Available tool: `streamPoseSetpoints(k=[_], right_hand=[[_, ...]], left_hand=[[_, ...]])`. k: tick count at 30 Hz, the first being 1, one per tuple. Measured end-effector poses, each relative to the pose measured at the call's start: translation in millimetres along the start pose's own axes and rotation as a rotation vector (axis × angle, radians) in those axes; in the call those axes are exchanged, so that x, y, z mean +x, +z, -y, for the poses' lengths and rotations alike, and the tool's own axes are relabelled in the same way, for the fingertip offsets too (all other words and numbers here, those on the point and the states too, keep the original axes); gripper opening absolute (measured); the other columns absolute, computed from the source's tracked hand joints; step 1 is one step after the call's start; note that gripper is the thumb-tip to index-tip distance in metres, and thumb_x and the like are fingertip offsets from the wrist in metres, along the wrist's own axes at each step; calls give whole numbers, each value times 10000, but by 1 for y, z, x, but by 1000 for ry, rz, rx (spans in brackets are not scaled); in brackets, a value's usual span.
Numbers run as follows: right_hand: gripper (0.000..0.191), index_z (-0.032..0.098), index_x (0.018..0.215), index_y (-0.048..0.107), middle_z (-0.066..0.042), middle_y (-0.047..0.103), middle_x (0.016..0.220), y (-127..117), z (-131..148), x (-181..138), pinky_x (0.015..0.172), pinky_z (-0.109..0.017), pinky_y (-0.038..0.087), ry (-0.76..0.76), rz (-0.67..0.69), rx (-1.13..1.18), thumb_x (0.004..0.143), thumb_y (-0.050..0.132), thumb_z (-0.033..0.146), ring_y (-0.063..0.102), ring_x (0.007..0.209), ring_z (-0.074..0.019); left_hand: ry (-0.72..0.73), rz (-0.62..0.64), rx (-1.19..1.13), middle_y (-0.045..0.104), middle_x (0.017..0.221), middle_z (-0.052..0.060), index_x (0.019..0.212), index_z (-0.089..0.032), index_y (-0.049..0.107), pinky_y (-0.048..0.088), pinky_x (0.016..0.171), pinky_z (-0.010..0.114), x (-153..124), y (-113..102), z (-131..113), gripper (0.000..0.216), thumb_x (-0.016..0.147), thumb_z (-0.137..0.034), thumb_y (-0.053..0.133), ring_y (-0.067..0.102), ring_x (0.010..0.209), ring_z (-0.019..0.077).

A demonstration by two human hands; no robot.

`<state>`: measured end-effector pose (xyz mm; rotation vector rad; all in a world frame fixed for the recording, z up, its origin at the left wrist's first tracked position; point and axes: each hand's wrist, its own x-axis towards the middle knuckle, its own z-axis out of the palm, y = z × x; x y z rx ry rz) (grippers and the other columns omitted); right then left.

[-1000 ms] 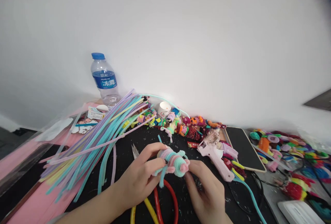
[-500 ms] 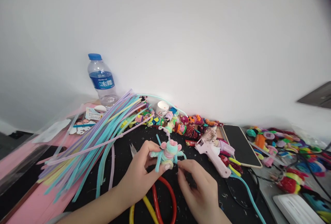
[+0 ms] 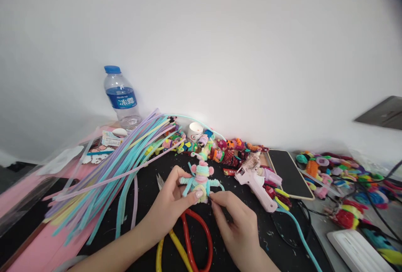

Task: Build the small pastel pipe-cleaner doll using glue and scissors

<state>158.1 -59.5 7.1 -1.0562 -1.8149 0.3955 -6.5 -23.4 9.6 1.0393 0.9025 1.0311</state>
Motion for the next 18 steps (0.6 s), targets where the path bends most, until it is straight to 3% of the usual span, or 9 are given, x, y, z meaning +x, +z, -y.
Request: streamPoseSetpoints(k=[8, 18], right_hand=[[222, 177, 687, 572, 12, 548, 575, -4, -7, 0, 480, -216, 381, 276, 28, 20, 883, 471, 203, 506, 515, -119], [152, 186, 759, 516, -8, 538, 677, 1, -4, 0, 539, -238, 391, 178, 122, -13, 878, 424, 161, 500, 590, -138]], left_hand=[[22, 45, 6, 574, 801, -61, 838, -227, 431, 405, 689, 201, 1, -2, 1, 270, 741, -255, 682, 540, 759, 97], [-2, 70, -6, 556, 773, -61, 817, -211, 433, 394, 676, 209, -1, 0, -3, 259, 741, -250, 679, 526, 736, 99]])
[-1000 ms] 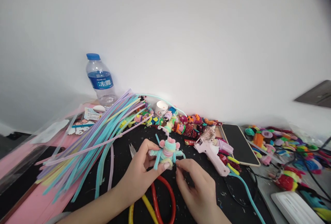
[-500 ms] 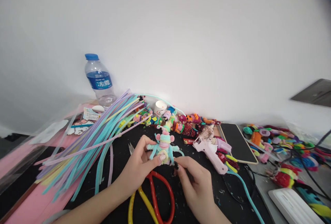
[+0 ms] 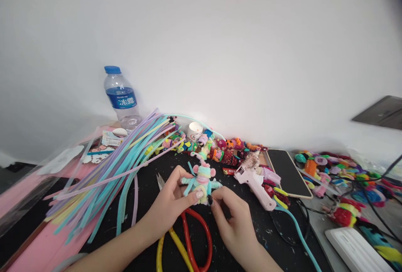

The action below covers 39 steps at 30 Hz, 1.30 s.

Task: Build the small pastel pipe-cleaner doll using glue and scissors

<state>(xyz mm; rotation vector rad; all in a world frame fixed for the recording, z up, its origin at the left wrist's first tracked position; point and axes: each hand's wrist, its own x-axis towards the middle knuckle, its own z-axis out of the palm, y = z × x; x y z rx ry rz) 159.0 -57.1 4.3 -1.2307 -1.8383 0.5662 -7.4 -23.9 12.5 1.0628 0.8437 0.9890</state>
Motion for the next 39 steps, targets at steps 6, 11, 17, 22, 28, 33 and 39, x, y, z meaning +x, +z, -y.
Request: streamPoseSetpoints(k=[6, 11, 17, 22, 28, 33, 39], right_hand=[[152, 195, 834, 523, -20, 545, 742, -1, 0, 0, 577, -244, 406, -83, 33, -20, 882, 404, 113, 523, 646, -145], [110, 205, 779, 455, 14, 476, 670, -2, 2, -3, 506, -237, 367, -37, -13, -62, 830, 432, 110, 452, 561, -126], [209, 211, 909, 463, 13, 511, 729, -2, 0, -3, 518, -242, 431, -37, -99, -146, 740, 539, 115, 495, 586, -133], [312, 212, 1076, 543, -88, 579, 1029, -8, -4, 3, 777, -330, 507, -198, -136, -205, 797, 525, 73, 571, 946, -210], [275, 220, 1021, 611, -66, 644, 975, -13, -4, 6, 728, -329, 512, -316, -146, -158, 829, 528, 42, 598, 866, -190], [241, 199, 935, 634, -78, 639, 953, -13, 0, 8, 707, -333, 507, -300, -186, -126, 821, 510, 26, 598, 854, -194], [234, 199, 910, 624, -68, 646, 936, -11, 1, 7, 722, -331, 488, -247, -194, -49, 811, 509, 19, 596, 858, -192]], left_hand=[[-20, -15, -24, 555, 764, -61, 805, -213, 434, 384, 637, 218, 2, 0, 2, 270, 729, -283, 683, 503, 694, 104], [12, 13, 14, 589, 807, -56, 839, -222, 436, 404, 691, 226, 0, 0, 2, 258, 747, -260, 674, 549, 757, 113], [31, -25, 61, 629, 855, -29, 848, -221, 429, 428, 740, 252, 1, -2, 3, 257, 755, -260, 666, 575, 816, 134], [17, -31, 39, 630, 852, -22, 844, -218, 433, 438, 718, 257, 3, -4, 4, 272, 738, -265, 679, 581, 806, 142], [5, 27, 45, 617, 828, -32, 836, -218, 442, 430, 685, 236, 0, -3, 5, 254, 748, -268, 674, 563, 757, 123], [-11, 31, 34, 629, 864, -18, 852, -219, 446, 436, 699, 253, 1, -4, 7, 275, 733, -281, 687, 579, 784, 142], [-1, 32, 26, 625, 887, -28, 852, -224, 440, 434, 720, 244, 0, -5, 8, 264, 746, -268, 678, 571, 812, 133]])
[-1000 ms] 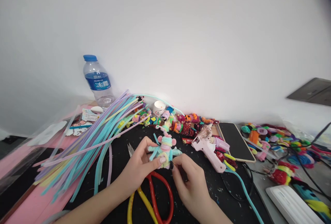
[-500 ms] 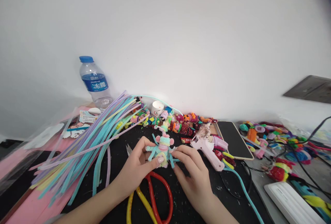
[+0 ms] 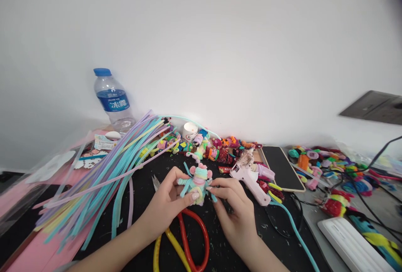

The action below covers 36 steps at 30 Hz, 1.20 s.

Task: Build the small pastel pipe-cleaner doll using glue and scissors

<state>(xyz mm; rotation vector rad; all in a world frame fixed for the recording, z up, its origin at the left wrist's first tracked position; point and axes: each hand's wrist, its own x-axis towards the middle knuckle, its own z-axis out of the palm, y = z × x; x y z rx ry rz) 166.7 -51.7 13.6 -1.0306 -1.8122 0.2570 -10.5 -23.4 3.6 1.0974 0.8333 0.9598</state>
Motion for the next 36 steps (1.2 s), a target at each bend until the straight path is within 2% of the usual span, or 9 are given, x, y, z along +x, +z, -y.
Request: streamPoseSetpoints(k=[3, 7, 14, 20, 26, 29, 31, 34, 36], right_hand=[[180, 205, 858, 611, -59, 654, 901, 1, -2, -1, 720, -339, 486, 81, -11, 60, 823, 511, 60, 602, 840, -197], [96, 196, 795, 579, -73, 649, 906, 3, -7, -3, 739, -346, 491, 269, -33, 223, 851, 515, 151, 610, 847, -202], [124, 187, 755, 548, -68, 657, 926, 6, -11, -3, 757, -308, 489, 524, -60, 561, 845, 576, 269, 612, 870, -195], [177, 203, 767, 495, -66, 674, 953, 6, -12, -2, 754, -328, 489, 650, -46, 841, 818, 613, 325, 627, 874, -212], [197, 205, 747, 480, -55, 679, 904, 6, -11, 1, 724, -320, 486, 681, -29, 967, 801, 632, 318, 626, 810, -203], [182, 197, 755, 489, -65, 658, 910, 6, -11, 0, 699, -309, 475, 665, -30, 924, 815, 613, 317, 605, 792, -194], [166, 191, 762, 509, -70, 630, 941, 3, -11, 2, 691, -297, 468, 619, -26, 800, 824, 596, 318, 588, 810, -191], [98, 199, 853, 550, -73, 573, 1024, -10, -13, 7, 705, -295, 458, 473, -9, 482, 838, 562, 295, 563, 878, -197], [146, 214, 980, 539, -83, 548, 1064, -24, -17, 11, 685, -305, 451, 344, -37, 191, 846, 524, 269, 546, 892, -209]], left_hand=[[4, 4, 12, 628, 885, -21, 847, -226, 435, 436, 742, 257, 0, 0, 1, 260, 750, -277, 670, 572, 836, 145], [-5, 1, 36, 618, 882, -6, 853, -227, 437, 444, 744, 274, 2, -1, 1, 260, 749, -295, 666, 573, 854, 166], [-22, 11, 11, 581, 801, -44, 830, -224, 445, 414, 669, 220, 1, 0, -2, 262, 737, -286, 682, 537, 747, 122], [-28, 60, 4, 573, 792, -46, 830, -221, 445, 406, 677, 212, 1, 0, -4, 262, 738, -271, 685, 524, 749, 111], [10, 89, -18, 583, 818, -45, 822, -217, 463, 407, 695, 201, 1, 1, -5, 250, 730, -252, 693, 529, 771, 103], [12, 71, -22, 579, 802, -45, 815, -215, 466, 410, 683, 201, 1, 1, -6, 256, 720, -257, 700, 526, 754, 104], [7, 41, -22, 574, 782, -46, 815, -217, 463, 413, 672, 205, 2, 1, -6, 262, 717, -263, 701, 526, 735, 106], [21, -67, -15, 583, 811, -39, 831, -224, 453, 425, 697, 225, 3, 0, -5, 274, 716, -274, 698, 537, 756, 119], [51, -154, -11, 591, 841, -33, 836, -224, 449, 433, 724, 239, 3, -2, -5, 284, 713, -281, 698, 544, 786, 128]])
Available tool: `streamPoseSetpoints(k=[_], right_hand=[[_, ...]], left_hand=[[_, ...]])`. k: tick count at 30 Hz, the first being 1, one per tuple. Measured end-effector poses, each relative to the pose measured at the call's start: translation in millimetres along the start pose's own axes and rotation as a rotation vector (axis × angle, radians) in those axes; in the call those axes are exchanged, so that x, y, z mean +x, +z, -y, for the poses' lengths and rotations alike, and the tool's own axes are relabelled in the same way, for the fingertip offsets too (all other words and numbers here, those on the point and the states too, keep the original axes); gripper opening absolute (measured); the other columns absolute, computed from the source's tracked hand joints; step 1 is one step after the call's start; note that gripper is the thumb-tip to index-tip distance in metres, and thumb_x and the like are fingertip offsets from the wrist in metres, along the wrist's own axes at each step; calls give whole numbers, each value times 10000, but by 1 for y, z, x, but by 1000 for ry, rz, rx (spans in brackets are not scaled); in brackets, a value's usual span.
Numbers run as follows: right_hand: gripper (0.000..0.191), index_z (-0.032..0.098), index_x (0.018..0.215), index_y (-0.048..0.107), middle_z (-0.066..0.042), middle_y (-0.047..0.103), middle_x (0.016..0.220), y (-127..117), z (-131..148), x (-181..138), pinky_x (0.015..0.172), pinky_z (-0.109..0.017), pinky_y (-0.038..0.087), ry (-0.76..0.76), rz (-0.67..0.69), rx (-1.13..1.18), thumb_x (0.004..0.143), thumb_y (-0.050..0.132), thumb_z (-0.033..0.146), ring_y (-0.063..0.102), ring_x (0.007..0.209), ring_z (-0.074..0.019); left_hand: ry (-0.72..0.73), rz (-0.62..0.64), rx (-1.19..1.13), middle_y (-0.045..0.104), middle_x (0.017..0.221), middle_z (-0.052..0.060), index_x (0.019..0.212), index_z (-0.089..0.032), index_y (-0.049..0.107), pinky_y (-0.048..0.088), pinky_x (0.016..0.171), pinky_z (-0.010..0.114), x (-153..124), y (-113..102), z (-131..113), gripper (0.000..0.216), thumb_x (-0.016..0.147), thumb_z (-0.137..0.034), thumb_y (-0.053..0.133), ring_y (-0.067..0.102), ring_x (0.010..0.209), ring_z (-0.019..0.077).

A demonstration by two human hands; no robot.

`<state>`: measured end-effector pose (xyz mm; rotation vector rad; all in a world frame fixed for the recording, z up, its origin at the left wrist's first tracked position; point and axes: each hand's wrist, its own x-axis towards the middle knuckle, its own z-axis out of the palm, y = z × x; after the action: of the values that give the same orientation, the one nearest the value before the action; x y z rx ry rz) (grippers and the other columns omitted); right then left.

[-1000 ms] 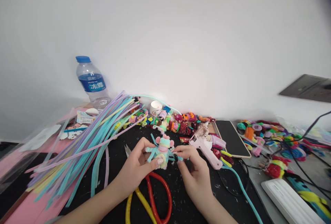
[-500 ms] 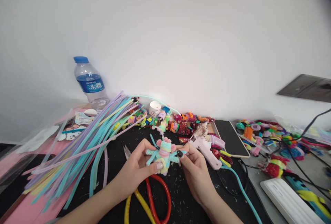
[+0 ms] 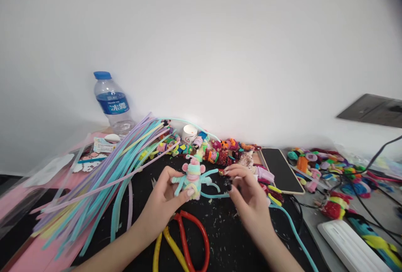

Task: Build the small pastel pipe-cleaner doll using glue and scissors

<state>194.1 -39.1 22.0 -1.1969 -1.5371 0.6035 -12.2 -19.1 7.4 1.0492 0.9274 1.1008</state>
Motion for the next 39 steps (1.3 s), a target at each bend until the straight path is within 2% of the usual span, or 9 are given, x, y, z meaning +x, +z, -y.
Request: streamPoseSetpoints(k=[4, 6, 9, 13, 20, 24, 27, 33, 39], right_hand=[[312, 175, 1083, 489, -119, 544, 1037, -26, -11, 5, 845, -444, 409, -58, -203, -666, 778, 523, 231, 507, 993, -287], [398, 144, 1119, 474, -150, 525, 1061, -33, -21, 3, 852, -475, 409, 4, -199, -878, 738, 529, 245, 494, 1024, -326], [496, 132, 1169, 440, -154, 540, 1054, -35, -36, -3, 800, -453, 447, 92, -145, -1041, 702, 551, 259, 524, 996, -338], [483, 108, 1157, 445, -160, 591, 1039, -35, -45, -5, 753, -437, 465, 155, -82, -1167, 696, 531, 226, 563, 931, -344], [485, 114, 1128, 505, -142, 594, 1024, -40, -37, -1, 765, -396, 480, 161, -173, -1001, 673, 551, 278, 582, 918, -296], [533, 112, 1140, 522, -119, 592, 961, -40, -28, -1, 682, -360, 498, 168, -305, -878, 660, 581, 336, 587, 799, -255], [531, 131, 1125, 547, -94, 618, 905, -38, -27, -4, 674, -343, 500, 179, -338, -732, 653, 623, 363, 596, 730, -225], [471, 154, 1081, 597, -85, 666, 906, -34, -28, -11, 666, -312, 519, 215, -267, -461, 652, 661, 337, 633, 738, -217], [213, 150, 874, 650, -33, 656, 656, -31, -16, -21, 483, -240, 494, 185, -102, -168, 745, 572, 300, 600, 543, -173]], left_hand=[[54, -113, 22, 566, 783, -49, 842, -223, 461, 436, 711, 229, 1, -2, 1, 274, 714, -292, 693, 541, 762, 121], [70, -146, 41, 553, 749, -58, 847, -224, 469, 433, 689, 218, 2, -2, 1, 272, 712, -295, 694, 538, 741, 116], [69, -154, 47, 567, 755, -54, 850, -221, 470, 434, 682, 217, 4, -1, 1, 285, 702, -296, 702, 555, 751, 121], [80, -166, 38, 580, 797, -47, 860, -222, 467, 439, 698, 218, 6, -2, 3, 294, 701, -286, 705, 570, 794, 125], [81, -165, 42, 566, 788, -57, 855, -226, 464, 446, 711, 216, 7, -4, 6, 279, 714, -282, 698, 569, 794, 117], [52, -170, 44, 572, 770, -55, 865, -224, 471, 449, 689, 219, 8, -2, 5, 281, 713, -289, 699, 567, 769, 122], [24, -156, 16, 592, 814, -47, 873, -225, 466, 455, 710, 231, 8, -2, 4, 280, 724, -300, 691, 562, 776, 120], [9, -149, -18, 608, 842, -47, 860, -224, 467, 460, 740, 237, 9, -1, 4, 279, 720, -303, 695, 568, 807, 122], [20, -158, 28, 617, 790, -49, 862, -225, 481, 470, 711, 227, 6, -2, 6, 278, 704, -278, 704, 582, 771, 124]])
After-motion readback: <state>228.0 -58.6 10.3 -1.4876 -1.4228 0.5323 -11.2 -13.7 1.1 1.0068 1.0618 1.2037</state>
